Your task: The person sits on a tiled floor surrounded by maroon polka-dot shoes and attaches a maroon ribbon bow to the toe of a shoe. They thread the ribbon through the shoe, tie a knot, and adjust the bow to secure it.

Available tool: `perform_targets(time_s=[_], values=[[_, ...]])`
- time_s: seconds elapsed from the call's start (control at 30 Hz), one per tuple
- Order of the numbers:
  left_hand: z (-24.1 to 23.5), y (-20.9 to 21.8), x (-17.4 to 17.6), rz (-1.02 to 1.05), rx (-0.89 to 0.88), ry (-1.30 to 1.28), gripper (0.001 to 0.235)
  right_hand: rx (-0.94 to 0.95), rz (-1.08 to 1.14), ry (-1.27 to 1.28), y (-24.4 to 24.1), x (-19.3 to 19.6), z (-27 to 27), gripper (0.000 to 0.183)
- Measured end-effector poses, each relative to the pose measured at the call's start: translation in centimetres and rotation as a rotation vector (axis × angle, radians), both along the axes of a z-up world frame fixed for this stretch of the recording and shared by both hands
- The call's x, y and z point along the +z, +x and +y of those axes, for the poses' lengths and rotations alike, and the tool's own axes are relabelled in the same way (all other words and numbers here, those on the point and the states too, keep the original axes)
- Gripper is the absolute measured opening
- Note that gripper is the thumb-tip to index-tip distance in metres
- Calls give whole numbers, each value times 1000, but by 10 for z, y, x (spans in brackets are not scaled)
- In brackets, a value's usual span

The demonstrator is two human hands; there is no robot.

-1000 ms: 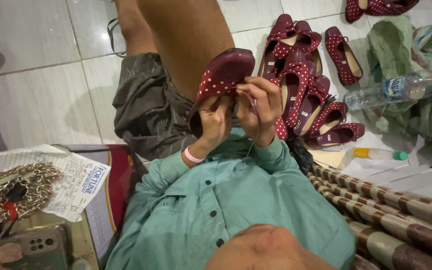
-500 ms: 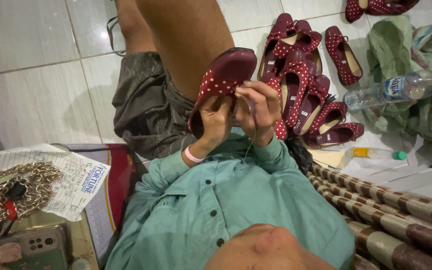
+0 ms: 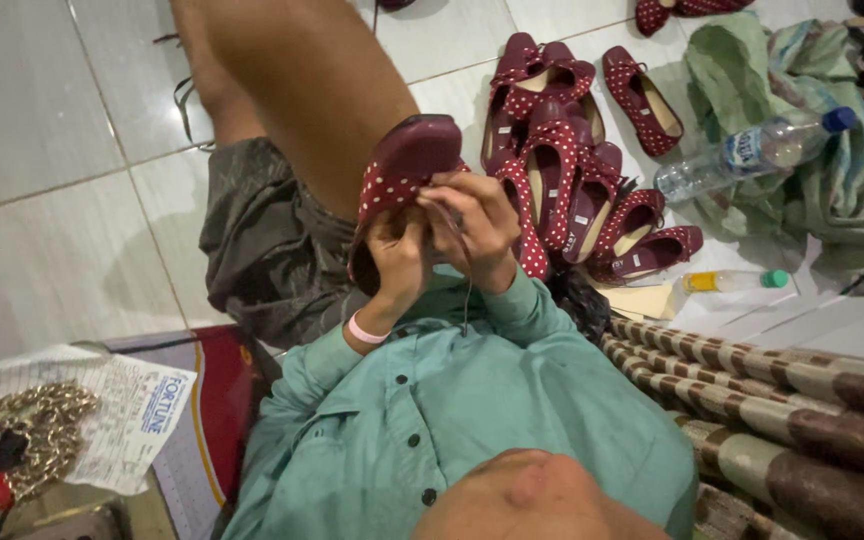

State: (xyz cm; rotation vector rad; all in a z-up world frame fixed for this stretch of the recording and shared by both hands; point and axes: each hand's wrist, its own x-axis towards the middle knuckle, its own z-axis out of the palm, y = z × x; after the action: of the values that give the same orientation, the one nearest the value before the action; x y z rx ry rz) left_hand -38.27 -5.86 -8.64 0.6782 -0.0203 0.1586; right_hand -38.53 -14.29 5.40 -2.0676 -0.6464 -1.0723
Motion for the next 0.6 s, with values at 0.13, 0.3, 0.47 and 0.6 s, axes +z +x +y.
perform_targets(time_s=[0.13, 0.3, 0.47, 0.6], values=[[2, -1, 4, -43, -13, 18, 10, -1, -4, 0, 0, -1, -1, 22], [0, 1, 4, -48, 28, -27, 11, -73, -24, 43, 2, -5, 0, 21], [-1, 2, -6, 10, -8, -52, 11, -51, -11, 39, 2, -6, -2, 22], [2, 0, -9, -19, -51, -48, 8, 80, -59, -23, 6, -3, -7, 22]])
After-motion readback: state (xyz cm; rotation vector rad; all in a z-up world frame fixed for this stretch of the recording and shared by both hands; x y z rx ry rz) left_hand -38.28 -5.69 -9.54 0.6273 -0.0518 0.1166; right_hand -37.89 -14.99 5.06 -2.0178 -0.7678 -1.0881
